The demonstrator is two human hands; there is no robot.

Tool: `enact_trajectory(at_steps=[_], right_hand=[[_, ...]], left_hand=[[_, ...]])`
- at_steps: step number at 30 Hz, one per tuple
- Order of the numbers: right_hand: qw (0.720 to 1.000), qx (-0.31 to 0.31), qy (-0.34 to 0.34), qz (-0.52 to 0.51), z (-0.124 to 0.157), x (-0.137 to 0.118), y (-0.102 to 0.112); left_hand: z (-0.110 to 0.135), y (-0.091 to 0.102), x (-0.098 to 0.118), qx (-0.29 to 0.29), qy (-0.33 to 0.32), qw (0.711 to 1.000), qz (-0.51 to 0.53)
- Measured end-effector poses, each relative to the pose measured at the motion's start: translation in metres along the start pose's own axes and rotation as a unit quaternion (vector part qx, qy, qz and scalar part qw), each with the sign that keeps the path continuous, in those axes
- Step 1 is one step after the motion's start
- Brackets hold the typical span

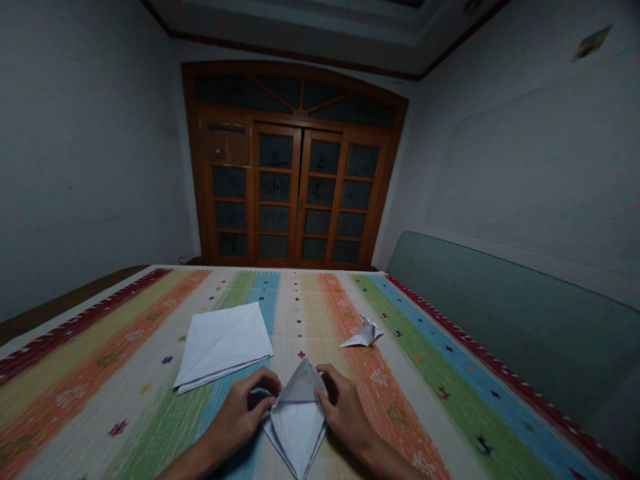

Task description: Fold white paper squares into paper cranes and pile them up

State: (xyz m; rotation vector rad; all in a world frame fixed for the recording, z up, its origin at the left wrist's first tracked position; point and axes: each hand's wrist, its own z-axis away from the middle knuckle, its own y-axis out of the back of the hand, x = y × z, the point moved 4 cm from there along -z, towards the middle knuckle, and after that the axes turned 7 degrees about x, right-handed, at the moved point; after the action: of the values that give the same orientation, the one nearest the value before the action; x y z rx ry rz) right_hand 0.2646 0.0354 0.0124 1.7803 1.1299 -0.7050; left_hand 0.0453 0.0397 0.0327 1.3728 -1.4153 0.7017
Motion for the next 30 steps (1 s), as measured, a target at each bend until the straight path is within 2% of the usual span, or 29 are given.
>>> enact_trajectory(at_steps=[5,10,18,23,27,30], right_hand=[[1.0,-0.015,-0.018,-0.021,0.0,0.0,-0.002],[0.996,-0.035,-0.057,-0.057,0.002,0.001,-0.006],[0.986,-0.072,-0.06,-0.137,0.007,0.0,-0.011],[0.963,-0.126,-0.07,-0.228,0.007,0.0,-0.011],[0.964,-0.128,-0.052,-0.226,0.007,0.003,-0.012],[0.965,-0.141,-0.069,-0.208,0.008,0.005,-0.017]], left_hand=[[0.0,-0.001,-0.003,-0.001,0.017,1.0,0.013],[0.0,-0.003,-0.012,-0.033,0.024,0.999,0.025],[-0.002,-0.001,-0.019,-0.017,0.023,1.0,-0.006],[-0.003,0.001,-0.025,0.004,0.044,0.999,-0.025],[-0.003,0.001,-0.025,0.008,0.055,0.998,-0.03],[-0.003,0.001,-0.023,0.011,0.051,0.998,-0.033]])
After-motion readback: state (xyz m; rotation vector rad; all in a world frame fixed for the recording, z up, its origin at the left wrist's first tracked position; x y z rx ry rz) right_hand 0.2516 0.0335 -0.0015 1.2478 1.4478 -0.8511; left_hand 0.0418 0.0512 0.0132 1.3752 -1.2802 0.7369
